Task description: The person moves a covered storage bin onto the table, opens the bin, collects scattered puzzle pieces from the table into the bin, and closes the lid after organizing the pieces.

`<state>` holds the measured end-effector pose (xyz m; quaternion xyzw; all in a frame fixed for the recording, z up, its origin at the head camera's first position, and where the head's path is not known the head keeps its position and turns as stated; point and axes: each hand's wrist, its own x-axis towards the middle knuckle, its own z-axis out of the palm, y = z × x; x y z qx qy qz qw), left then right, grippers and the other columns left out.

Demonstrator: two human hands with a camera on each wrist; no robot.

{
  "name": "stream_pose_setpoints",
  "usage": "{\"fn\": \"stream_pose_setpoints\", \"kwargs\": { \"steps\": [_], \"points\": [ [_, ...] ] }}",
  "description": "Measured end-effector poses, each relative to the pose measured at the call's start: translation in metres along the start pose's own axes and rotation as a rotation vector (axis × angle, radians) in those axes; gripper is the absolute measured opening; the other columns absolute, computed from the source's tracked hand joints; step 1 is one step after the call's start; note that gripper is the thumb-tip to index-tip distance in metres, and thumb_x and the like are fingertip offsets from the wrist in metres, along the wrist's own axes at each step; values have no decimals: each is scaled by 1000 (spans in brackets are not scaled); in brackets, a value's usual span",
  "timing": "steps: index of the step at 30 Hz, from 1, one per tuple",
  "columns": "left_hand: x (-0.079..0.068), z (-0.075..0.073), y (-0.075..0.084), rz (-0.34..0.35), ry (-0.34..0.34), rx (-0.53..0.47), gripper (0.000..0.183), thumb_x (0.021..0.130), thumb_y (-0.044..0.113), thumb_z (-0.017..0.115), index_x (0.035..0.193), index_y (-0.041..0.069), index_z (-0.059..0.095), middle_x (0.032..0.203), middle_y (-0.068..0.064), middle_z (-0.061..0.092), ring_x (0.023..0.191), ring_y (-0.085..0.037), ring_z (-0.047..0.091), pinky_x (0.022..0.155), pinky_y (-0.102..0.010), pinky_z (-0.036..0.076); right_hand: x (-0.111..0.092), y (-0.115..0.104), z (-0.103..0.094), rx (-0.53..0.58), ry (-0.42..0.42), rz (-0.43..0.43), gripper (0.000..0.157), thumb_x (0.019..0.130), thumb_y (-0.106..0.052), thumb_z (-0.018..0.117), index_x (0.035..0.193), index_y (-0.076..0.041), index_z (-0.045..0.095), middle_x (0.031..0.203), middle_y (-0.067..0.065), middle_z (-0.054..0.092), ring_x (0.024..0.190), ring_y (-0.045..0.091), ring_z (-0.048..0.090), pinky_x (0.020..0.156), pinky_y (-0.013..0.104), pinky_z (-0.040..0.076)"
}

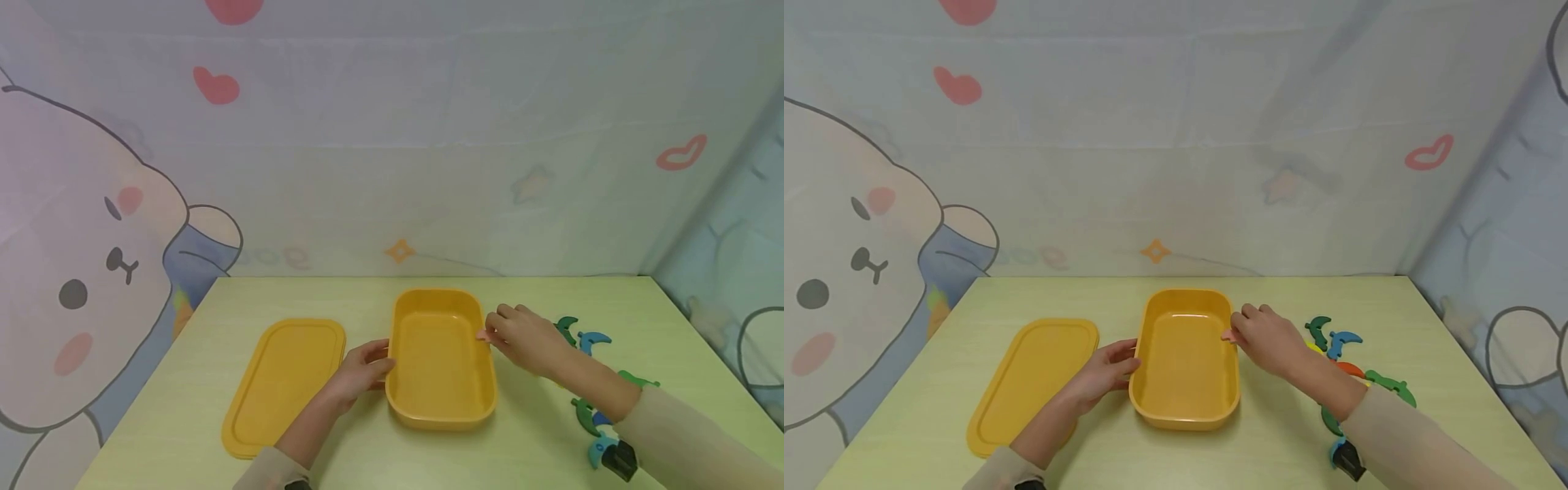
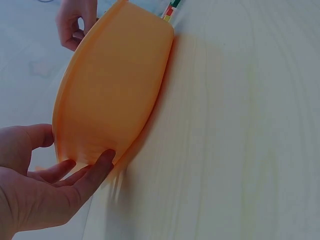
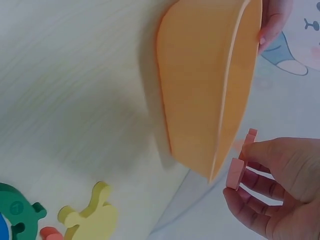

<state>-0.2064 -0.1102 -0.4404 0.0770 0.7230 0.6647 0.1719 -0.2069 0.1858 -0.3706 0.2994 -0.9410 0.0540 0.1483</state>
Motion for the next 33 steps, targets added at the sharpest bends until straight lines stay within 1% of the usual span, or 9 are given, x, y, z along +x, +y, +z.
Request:
{"fn": "stream_pose_setpoints", "kwargs": {
  "steps": [3,8,13,17,21,28,33],
  "points": [
    [1,0,-1,-2,-1,2,52,91,14,54,137,-3,37,133,-24,45,102,-22,57,80,-38,54,5,-4,-1,4,-33,4,15,82,-25,68,82,-12,60,70,-5,46,63,13,42,54,21,40],
    [1,-1,-1,-3,-5,3,52,92,14,54,137,-3,36,133,-25,45,104,-25,57,81,-38,54,11,-10,0,15,-51,-4,16,83,-28,67,79,-14,59,70,-5,45,62,13,41,55,21,40],
    [0,-1,-1,-6,0,9,51,92,14,54,137,-2,37,132,-23,46,103,-24,58,81,-38,54,15,-16,1,36,-41,-23,17,83,-28,66,77,-14,59,70,-5,48,63,13,43,54,21,41],
    [0,-1,1,-9,4,12,51,92,13,52,138,-2,36,133,-24,46,105,-28,57,81,-39,54,19,-22,2,52,-23,-44,20,84,-30,66,75,-14,59,69,-5,48,62,13,43,54,21,40],
    [-1,0,2,-12,2,9,51,93,12,52,138,-3,35,134,-25,44,108,-31,55,81,-40,53,21,-27,2,68,-28,-45,20,84,-32,65,75,-15,58,68,-6,46,62,13,42,53,20,37],
    [-1,0,3,-9,-7,8,50,93,11,50,138,-4,35,134,-25,44,108,-31,56,81,-39,53,25,-34,5,88,-29,-65,22,83,-32,66,72,-15,57,66,-6,43,61,12,39,53,19,35],
    [0,1,3,-8,-8,6,50,93,11,51,138,-4,35,134,-26,44,108,-32,55,82,-39,53,28,-40,6,101,-37,-71,21,83,-33,66,74,-16,57,66,-7,42,60,10,38,53,18,34]
  ]
}}
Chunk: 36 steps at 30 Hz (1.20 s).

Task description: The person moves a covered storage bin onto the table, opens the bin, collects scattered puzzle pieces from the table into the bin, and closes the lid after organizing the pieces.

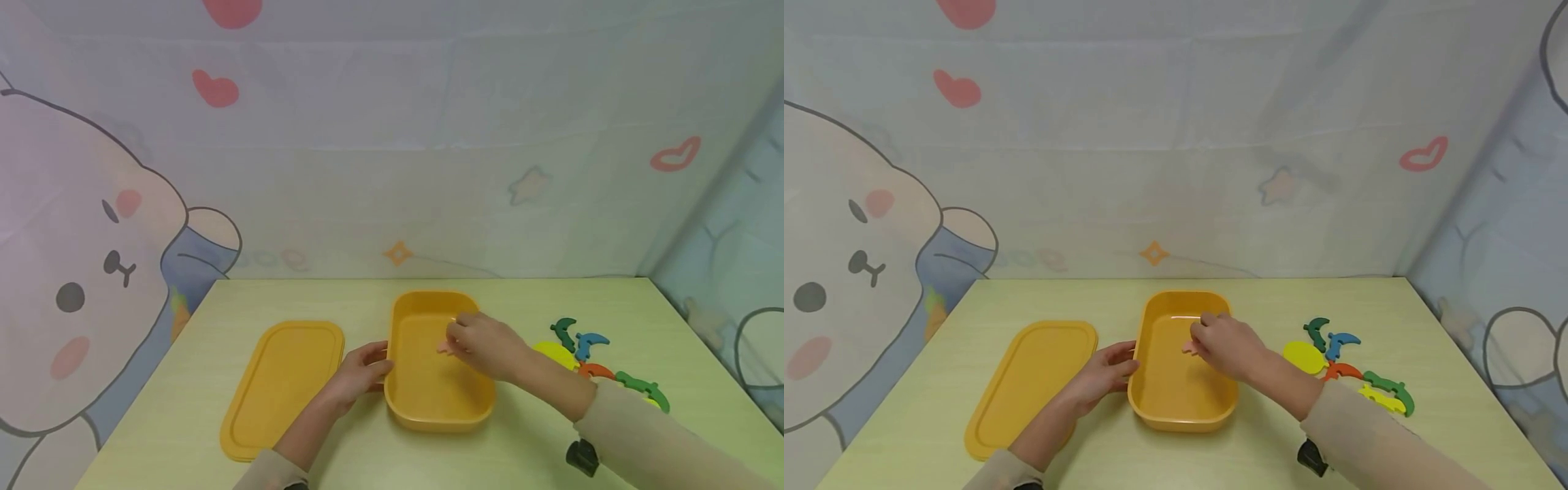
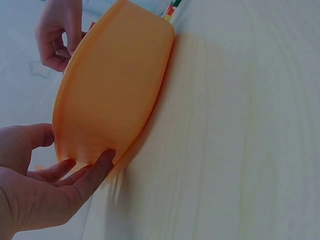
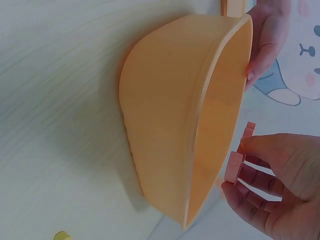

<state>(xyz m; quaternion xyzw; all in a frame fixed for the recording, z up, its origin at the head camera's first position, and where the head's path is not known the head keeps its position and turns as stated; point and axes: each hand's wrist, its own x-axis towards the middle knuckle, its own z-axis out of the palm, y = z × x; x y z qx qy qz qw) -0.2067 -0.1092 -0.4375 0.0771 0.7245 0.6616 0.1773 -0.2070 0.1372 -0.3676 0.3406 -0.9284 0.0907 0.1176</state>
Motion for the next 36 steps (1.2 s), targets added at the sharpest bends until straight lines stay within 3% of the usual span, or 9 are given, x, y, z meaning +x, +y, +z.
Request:
{"fn": "stream_pose_setpoints", "kwargs": {
  "steps": [23,36],
  "points": [
    [3,0,-2,0,6,-6,51,92,11,52,137,-4,36,133,-26,45,109,-33,54,81,-40,53,7,-14,9,20,0,-73,19,83,-31,67,75,-15,60,68,-5,43,61,11,40,47,16,33],
    [0,1,-1,-9,18,11,50,92,10,51,137,-4,36,132,-26,45,107,-32,55,80,-39,54,6,-21,11,23,-2,-102,18,83,-31,67,77,-15,61,69,-5,45,62,12,40,51,17,34]
  ]
}}
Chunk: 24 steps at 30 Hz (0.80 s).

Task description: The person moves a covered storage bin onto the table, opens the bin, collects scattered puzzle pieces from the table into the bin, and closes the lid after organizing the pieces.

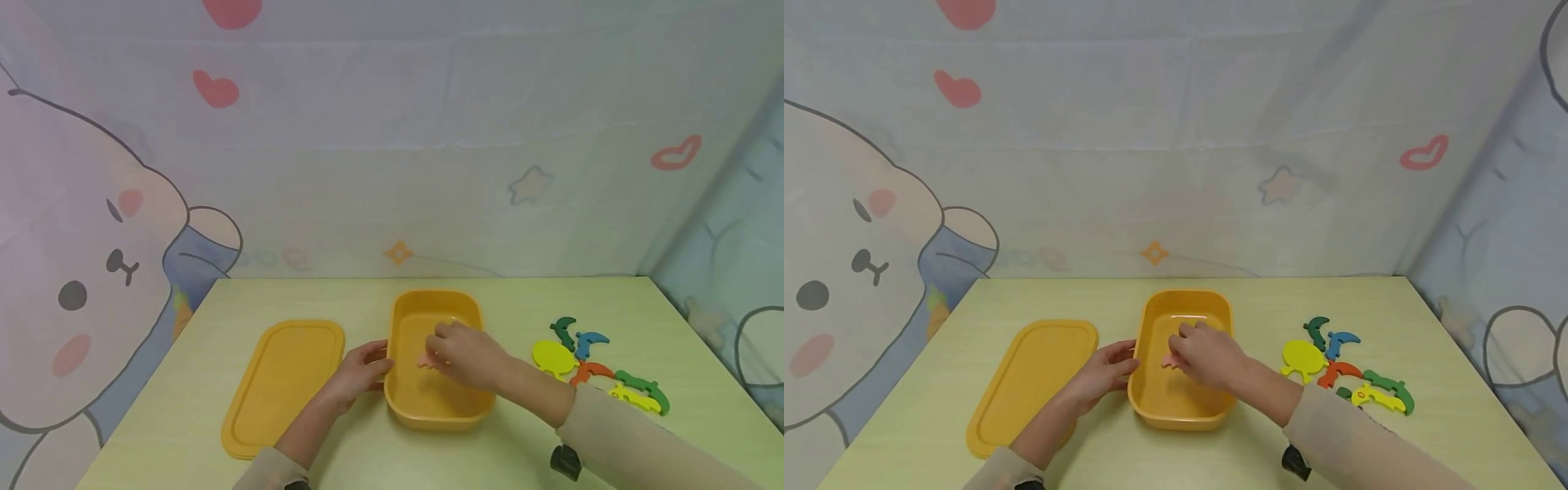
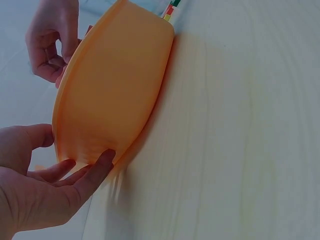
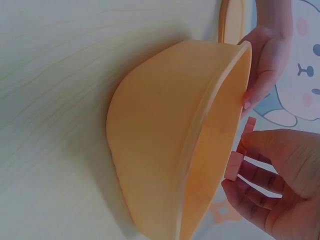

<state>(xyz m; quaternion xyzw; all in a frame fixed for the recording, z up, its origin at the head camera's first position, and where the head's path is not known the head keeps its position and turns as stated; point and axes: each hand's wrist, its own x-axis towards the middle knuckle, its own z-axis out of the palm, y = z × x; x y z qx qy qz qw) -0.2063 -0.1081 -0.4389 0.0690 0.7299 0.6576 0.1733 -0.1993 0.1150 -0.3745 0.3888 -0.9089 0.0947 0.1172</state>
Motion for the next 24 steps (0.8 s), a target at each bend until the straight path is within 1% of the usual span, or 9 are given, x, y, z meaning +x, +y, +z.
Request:
{"fn": "stream_pose_setpoints", "kwargs": {
  "steps": [3,6,10,15,19,24],
  "points": [
    [0,0,0,1,0,1,49,92,10,51,137,-4,36,133,-26,45,107,-31,56,80,-39,54,0,-1,0,0,-2,-1,19,83,-33,67,80,-14,62,70,-4,47,63,13,42,51,19,35],
    [0,0,0,1,-2,-2,48,92,9,50,137,-4,37,133,-26,45,107,-31,56,80,-39,54,-2,-2,-1,-17,-41,21,16,83,-28,68,91,-15,64,78,-3,52,70,15,49,50,20,38],
    [1,0,-1,7,-10,-2,48,93,9,49,137,-5,36,133,-27,44,108,-32,56,81,-39,54,-4,-1,-2,-38,-97,60,25,80,-20,68,105,-17,64,94,-1,58,83,18,55,50,22,44],
    [1,0,-2,9,-11,-6,49,93,10,50,137,-5,36,133,-27,44,107,-32,56,81,-40,54,-6,2,-5,-49,-109,65,29,82,-25,67,110,-17,64,106,1,60,93,20,57,56,27,51],
    [1,0,-2,6,-7,0,49,93,10,50,137,-4,36,134,-26,44,109,-32,55,81,-40,54,-7,6,-10,-62,-121,51,35,82,-26,67,115,-15,62,113,4,59,99,22,58,59,30,53],
    [1,-1,-1,3,-4,8,49,93,10,50,138,-4,36,134,-26,43,109,-32,54,81,-40,53,-9,12,-17,-67,-153,55,41,82,-28,67,120,-15,60,120,7,57,105,25,58,69,35,55]
  ]
}}
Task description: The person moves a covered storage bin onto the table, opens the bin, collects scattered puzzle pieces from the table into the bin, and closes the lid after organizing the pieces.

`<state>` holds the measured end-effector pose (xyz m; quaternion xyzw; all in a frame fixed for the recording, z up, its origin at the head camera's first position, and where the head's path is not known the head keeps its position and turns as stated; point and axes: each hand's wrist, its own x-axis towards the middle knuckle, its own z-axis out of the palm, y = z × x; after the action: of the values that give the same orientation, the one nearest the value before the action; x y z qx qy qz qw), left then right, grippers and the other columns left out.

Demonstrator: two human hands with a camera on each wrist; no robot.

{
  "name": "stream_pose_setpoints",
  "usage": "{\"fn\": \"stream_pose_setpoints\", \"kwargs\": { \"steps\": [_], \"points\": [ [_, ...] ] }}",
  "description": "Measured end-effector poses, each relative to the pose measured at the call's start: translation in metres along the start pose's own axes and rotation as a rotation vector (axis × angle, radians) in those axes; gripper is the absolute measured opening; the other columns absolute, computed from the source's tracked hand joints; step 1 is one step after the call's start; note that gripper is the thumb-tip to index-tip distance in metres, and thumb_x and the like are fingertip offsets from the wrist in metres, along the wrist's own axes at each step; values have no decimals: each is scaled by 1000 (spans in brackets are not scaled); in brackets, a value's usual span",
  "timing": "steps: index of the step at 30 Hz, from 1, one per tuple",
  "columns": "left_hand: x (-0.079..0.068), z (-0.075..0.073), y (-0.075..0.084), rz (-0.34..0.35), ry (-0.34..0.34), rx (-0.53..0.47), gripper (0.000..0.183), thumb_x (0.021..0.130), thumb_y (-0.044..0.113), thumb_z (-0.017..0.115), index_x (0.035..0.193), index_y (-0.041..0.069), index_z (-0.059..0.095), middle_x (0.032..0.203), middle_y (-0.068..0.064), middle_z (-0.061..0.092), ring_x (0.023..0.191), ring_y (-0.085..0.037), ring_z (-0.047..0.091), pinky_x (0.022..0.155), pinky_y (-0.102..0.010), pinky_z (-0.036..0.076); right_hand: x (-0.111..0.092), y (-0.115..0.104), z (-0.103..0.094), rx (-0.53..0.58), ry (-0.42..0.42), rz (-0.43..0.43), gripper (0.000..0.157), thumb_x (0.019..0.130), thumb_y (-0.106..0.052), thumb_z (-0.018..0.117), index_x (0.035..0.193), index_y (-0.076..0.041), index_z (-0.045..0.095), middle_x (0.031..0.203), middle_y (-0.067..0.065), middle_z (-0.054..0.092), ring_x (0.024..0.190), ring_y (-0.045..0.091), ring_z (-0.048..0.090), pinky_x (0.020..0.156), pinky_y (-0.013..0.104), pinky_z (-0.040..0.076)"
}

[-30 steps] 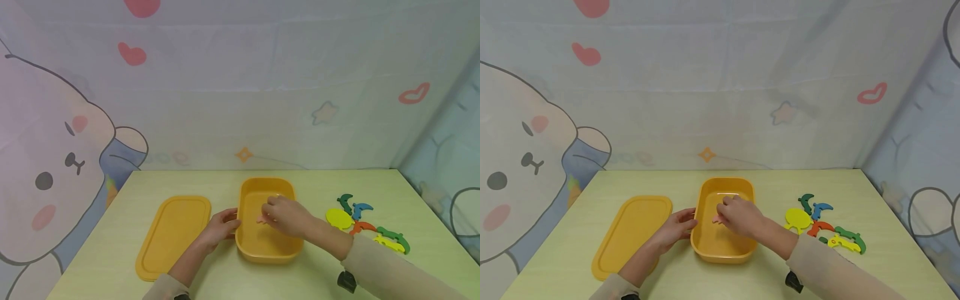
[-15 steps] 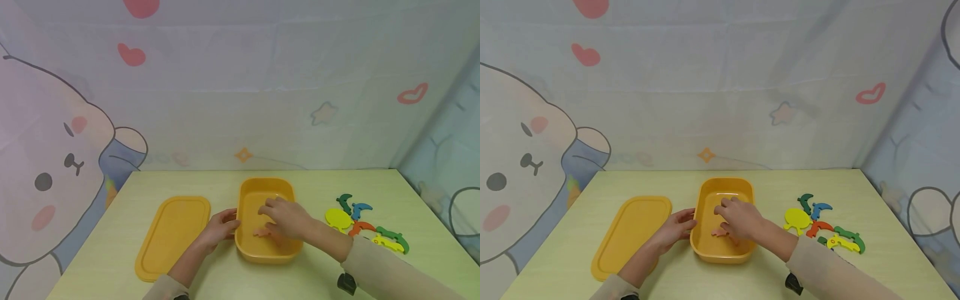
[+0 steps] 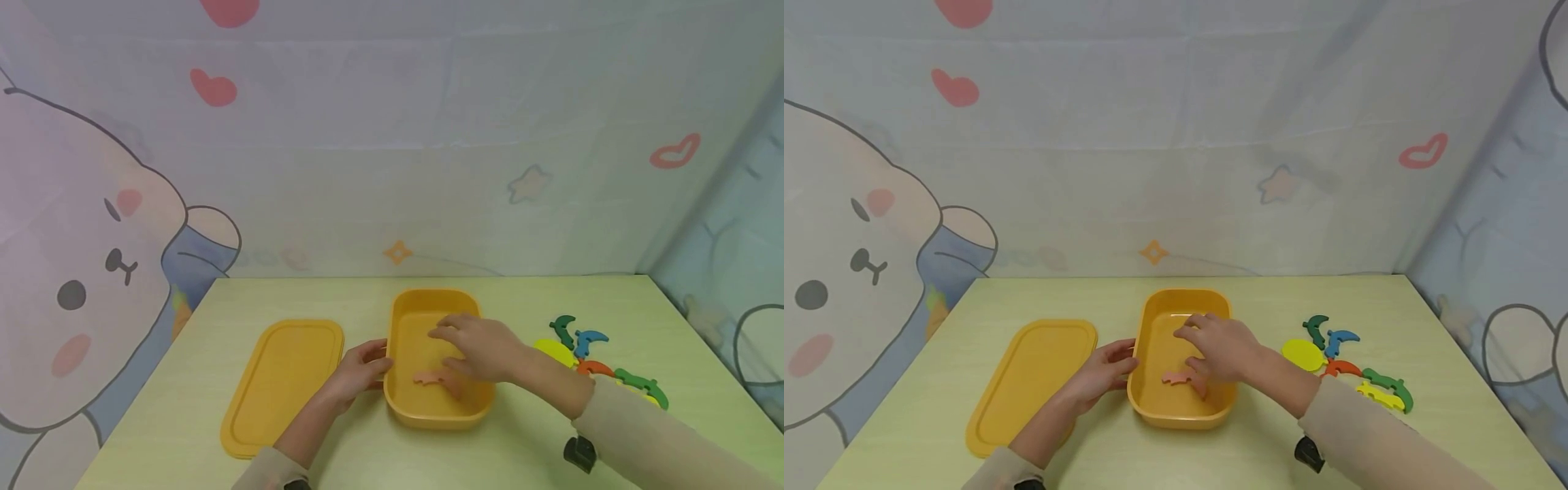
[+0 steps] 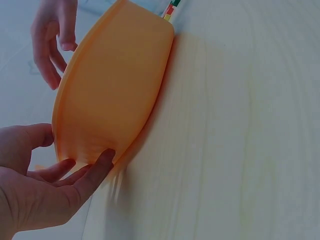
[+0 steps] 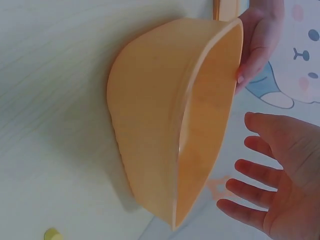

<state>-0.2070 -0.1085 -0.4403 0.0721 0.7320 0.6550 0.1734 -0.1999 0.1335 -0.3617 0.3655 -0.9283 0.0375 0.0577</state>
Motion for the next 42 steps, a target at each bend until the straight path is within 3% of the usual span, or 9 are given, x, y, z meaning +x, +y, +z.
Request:
{"fn": "stream_pose_setpoints", "kwargs": {
  "steps": [14,23,42],
  "points": [
    [-1,0,2,-10,1,1,49,93,11,50,138,-3,36,135,-25,43,110,-31,54,82,-40,53,-7,29,-13,-22,4,39,47,83,-31,66,126,-14,55,131,10,50,110,31,54,75,40,54],
    [-2,1,2,10,-4,-10,51,92,11,50,138,-5,35,134,-27,43,111,-33,53,82,-40,53,-16,48,-15,7,-5,82,52,83,-31,67,129,-15,52,136,12,46,117,35,48,87,49,48],
    [-3,1,1,11,-1,-18,52,92,10,50,138,-6,33,134,-28,42,110,-34,53,81,-40,54,-44,79,-7,46,-2,125,53,82,-28,67,130,-10,51,134,18,46,116,40,47,85,54,47]
  ]
}}
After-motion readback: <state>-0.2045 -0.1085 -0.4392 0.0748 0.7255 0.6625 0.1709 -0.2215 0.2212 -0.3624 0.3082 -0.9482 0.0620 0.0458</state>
